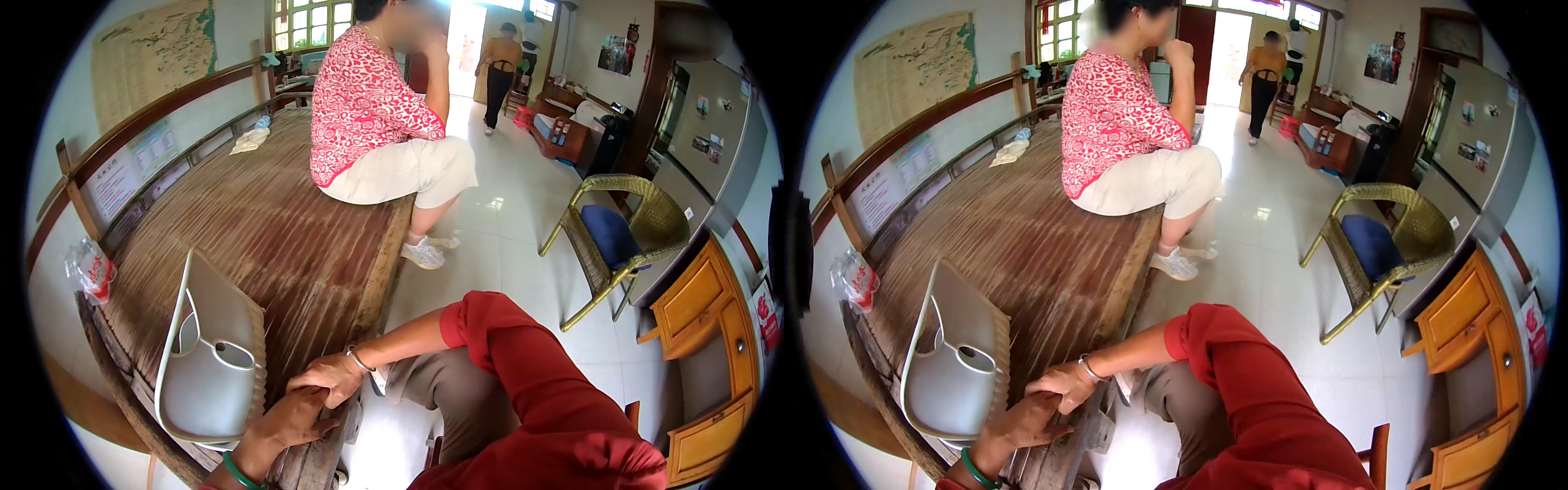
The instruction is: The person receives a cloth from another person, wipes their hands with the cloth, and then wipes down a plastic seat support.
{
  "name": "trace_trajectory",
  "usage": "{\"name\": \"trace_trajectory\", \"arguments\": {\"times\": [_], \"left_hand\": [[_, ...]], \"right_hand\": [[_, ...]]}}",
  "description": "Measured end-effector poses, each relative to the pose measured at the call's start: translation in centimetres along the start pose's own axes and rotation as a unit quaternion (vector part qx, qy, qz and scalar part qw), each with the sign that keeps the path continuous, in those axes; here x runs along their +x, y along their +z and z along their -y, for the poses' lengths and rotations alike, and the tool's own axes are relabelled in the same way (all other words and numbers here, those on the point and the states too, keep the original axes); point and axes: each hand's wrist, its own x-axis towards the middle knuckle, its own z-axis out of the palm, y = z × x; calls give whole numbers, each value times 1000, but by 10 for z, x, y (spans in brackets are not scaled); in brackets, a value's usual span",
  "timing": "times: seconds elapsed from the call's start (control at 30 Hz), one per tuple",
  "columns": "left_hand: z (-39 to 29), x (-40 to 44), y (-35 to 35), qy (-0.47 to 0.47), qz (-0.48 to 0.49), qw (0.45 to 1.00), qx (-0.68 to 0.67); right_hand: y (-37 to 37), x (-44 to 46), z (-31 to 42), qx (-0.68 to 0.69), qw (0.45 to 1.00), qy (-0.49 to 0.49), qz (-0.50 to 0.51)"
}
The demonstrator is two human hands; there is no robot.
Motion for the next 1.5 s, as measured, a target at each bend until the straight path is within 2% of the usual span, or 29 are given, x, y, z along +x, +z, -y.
{"name": "trace_trajectory", "arguments": {"times": [0.17,0.23,0.3,0.37,0.4,0.47,0.53,0.57,0.6,0.67,0.7,0.8,0.87,0.97,1.03,1.1,1.17,1.3,1.43,1.5], "left_hand": [[-6,0,-2,9,-20,1000,8],[-11,0,-4,25,-36,999,12],[-21,0,-11,-63,1,998,9],[-22,-3,-14,-44,-26,998,30],[-21,-5,-16,-25,-54,997,51],[-12,-13,-18,-5,-47,996,72],[-5,-18,-15,17,-49,995,85],[-6,-18,-15,20,-51,995,85],[-7,-19,-15,11,-38,997,73],[-9,-20,-15,4,-23,998,61],[-12,-20,-13,-2,-6,999,43],[-10,-21,-6,4,25,999,20],[-11,-18,-5,18,39,999,15],[-20,-14,-9,67,2,996,57],[-20,-15,-9,11,25,1000,11],[-20,-15,-9,21,14,999,27],[-20,-15,-9,29,-2,999,43],[-23,-15,-11,13,-2,999,42],[-22,-16,-9,7,-2,999,44],[-21,-16,-8,6,-5,999,44]], "right_hand": [[0,-3,-6,12,1000,-25,-11],[1,-9,-9,-34,992,-93,-73],[-6,-17,-11,-76,989,-96,-86],[-15,-30,-18,-152,976,-97,-123],[-21,-37,-26,-153,978,-72,-126],[-38,-56,-52,-130,974,-28,-184],[-63,-85,-49,-104,956,75,-263],[-71,-99,-57,-81,941,106,-312],[-75,-112,-62,7,920,73,-386],[-81,-144,-77,38,887,68,-455],[-83,-162,-75,63,866,132,-478],[-85,-212,-87,136,791,189,-566],[-90,-247,-93,141,761,171,-610],[-113,-300,-81,105,718,215,-653],[-133,-333,-66,57,675,241,-695],[-157,-364,-44,-6,630,276,-726],[-178,-388,-15,-21,580,283,-764],[-208,-441,18,-50,496,237,-834],[-214,-479,49,-87,458,238,-852],[-214,-488,58,-122,399,256,-872]]}}
